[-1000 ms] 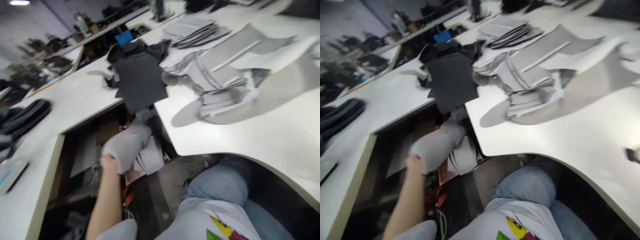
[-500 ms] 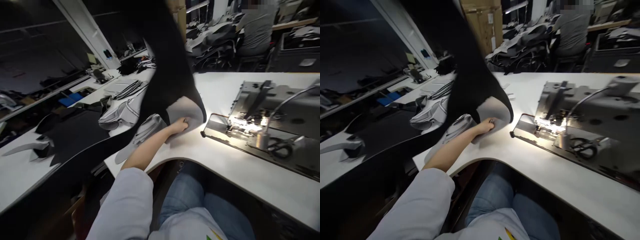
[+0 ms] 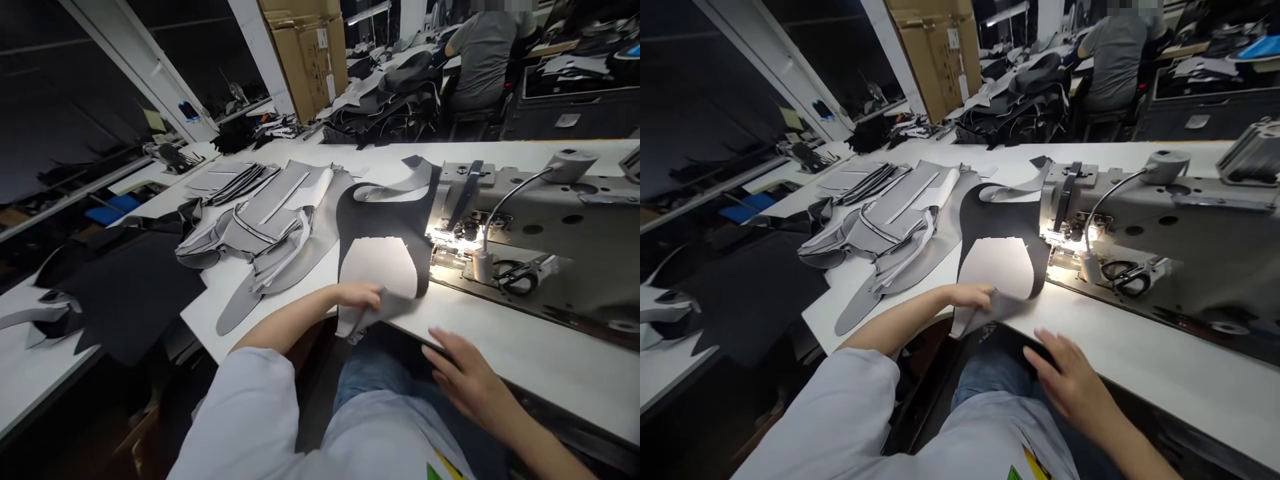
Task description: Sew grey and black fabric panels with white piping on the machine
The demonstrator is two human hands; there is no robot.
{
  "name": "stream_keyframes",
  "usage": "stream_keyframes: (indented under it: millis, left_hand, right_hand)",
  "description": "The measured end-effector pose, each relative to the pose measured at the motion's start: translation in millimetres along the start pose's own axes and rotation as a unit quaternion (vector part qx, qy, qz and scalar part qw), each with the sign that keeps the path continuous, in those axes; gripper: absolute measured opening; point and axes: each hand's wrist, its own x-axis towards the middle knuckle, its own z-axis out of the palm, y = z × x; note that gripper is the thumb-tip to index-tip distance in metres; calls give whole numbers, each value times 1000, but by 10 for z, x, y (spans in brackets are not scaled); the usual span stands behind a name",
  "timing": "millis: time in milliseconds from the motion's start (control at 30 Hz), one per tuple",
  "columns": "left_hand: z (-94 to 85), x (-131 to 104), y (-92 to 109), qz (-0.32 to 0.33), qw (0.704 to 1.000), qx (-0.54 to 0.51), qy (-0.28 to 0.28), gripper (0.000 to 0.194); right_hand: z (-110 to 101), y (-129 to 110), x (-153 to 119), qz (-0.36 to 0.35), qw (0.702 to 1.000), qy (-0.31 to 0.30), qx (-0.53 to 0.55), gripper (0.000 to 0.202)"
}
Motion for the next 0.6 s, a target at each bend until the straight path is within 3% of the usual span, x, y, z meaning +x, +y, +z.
stream_keyframes:
  millis: [67, 100, 133, 233, 267, 333, 433, 600]
  left_hand:
    - [-225, -97, 116, 8, 988, 68, -141, 35]
    - [-398, -123, 169, 33, 982, 115, -144, 36]
    - [-596, -128, 209, 63, 979, 168, -96, 38]
    - [-1202, -13, 202, 121, 934, 278, 190, 52]
    - [-1371, 59, 162, 118, 918, 292, 242, 60]
    - [-1630, 230, 72, 107, 913, 292, 263, 72]
    - [-1854, 488, 46, 109, 924, 255, 265, 71]
    - [-2019, 730, 316, 142, 959, 86, 230, 54]
  right_hand:
    - [131, 214, 449, -15, 999, -19, -48, 85]
    - [210, 320, 641, -14, 997, -42, -59, 86]
    - [296, 417, 804, -17, 995, -74, -60, 86]
    - [553, 619, 1115, -52, 989, -132, -27, 74]
    - [626, 644, 1178, -70, 989, -132, -8, 67]
    - [737, 634, 1277, -100, 987, -121, 33, 54]
    - [815, 537, 1392, -128, 982, -111, 80, 45]
    - [810, 446, 1468, -76, 992, -83, 64, 41]
